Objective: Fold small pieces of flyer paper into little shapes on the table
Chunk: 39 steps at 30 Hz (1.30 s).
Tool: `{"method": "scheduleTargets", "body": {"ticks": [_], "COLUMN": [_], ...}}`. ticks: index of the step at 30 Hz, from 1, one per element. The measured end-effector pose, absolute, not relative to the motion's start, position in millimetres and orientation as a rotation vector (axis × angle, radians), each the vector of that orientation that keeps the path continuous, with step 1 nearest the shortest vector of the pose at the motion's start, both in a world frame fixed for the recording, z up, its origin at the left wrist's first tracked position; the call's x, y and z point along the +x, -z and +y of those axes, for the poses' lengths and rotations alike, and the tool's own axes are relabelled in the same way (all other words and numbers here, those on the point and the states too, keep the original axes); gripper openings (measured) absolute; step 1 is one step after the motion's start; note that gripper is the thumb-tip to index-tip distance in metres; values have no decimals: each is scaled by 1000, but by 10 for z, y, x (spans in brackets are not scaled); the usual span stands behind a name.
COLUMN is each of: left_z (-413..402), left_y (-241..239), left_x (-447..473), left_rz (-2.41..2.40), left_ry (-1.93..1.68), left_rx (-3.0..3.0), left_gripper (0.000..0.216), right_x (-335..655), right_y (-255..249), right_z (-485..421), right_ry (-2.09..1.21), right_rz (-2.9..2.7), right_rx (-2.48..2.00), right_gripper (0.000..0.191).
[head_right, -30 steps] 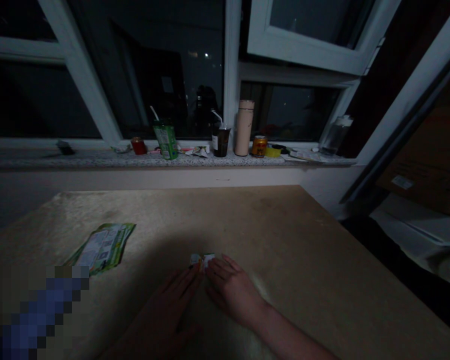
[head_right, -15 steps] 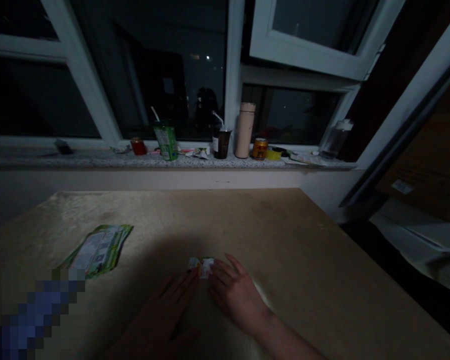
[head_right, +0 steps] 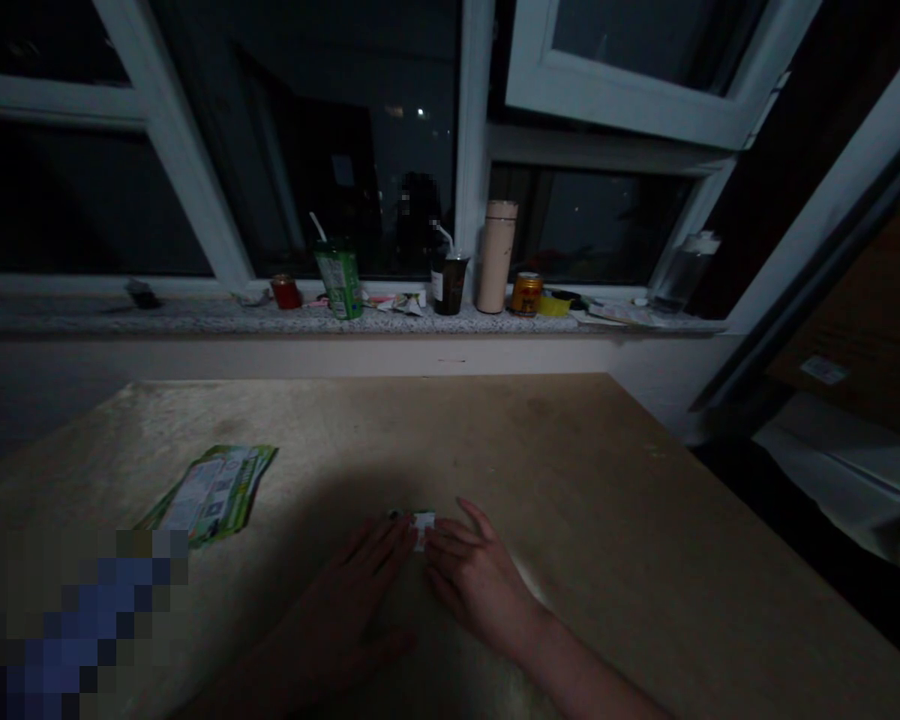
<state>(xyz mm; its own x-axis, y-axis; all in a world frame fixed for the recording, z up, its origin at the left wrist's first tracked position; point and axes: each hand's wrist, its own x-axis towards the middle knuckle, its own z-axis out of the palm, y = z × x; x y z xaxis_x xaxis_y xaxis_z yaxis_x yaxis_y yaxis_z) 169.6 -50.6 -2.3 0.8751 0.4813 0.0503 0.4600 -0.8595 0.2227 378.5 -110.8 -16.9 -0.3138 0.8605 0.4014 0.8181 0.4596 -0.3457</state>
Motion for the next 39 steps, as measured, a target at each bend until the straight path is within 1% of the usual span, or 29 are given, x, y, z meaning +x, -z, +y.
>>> {"method": "scheduleTargets", "body": {"ticks": [5,8,12,17,21,27,39], "left_z": [-500,-482,-451,-436,-448,-461,-438], "left_y": [36,59,66,67,79,32,-10], "left_x": [1693,1687,1682,1686,1691,1700,1717], "left_rz": [780,759,724,727,723,697,682], "left_ry": [-155,-190,-225,-250,-278,-248,-252], "left_rx": [2815,2836,2882,2926,2939,2950,2961], "left_gripper": [91,89,76,58,59,62,56], "right_x": [3812,3835,3844,3839,3835,3835,3854], "right_y": [99,54,38,70,88,26,60], "right_z": [-1105,-1110,-1115,-1109,-1116,-1121,-1089], "right_ry": [-244,-298,-258,-113,-26,-43,7], "right_rz": [-2161,-2161,-2178,-2241,-2257,-2269,-2233], "right_rx": [-1391,-1420,-1475,-1499,-1509,-1546,-1511], "right_gripper": [26,28,37,32,33,46,36]}}
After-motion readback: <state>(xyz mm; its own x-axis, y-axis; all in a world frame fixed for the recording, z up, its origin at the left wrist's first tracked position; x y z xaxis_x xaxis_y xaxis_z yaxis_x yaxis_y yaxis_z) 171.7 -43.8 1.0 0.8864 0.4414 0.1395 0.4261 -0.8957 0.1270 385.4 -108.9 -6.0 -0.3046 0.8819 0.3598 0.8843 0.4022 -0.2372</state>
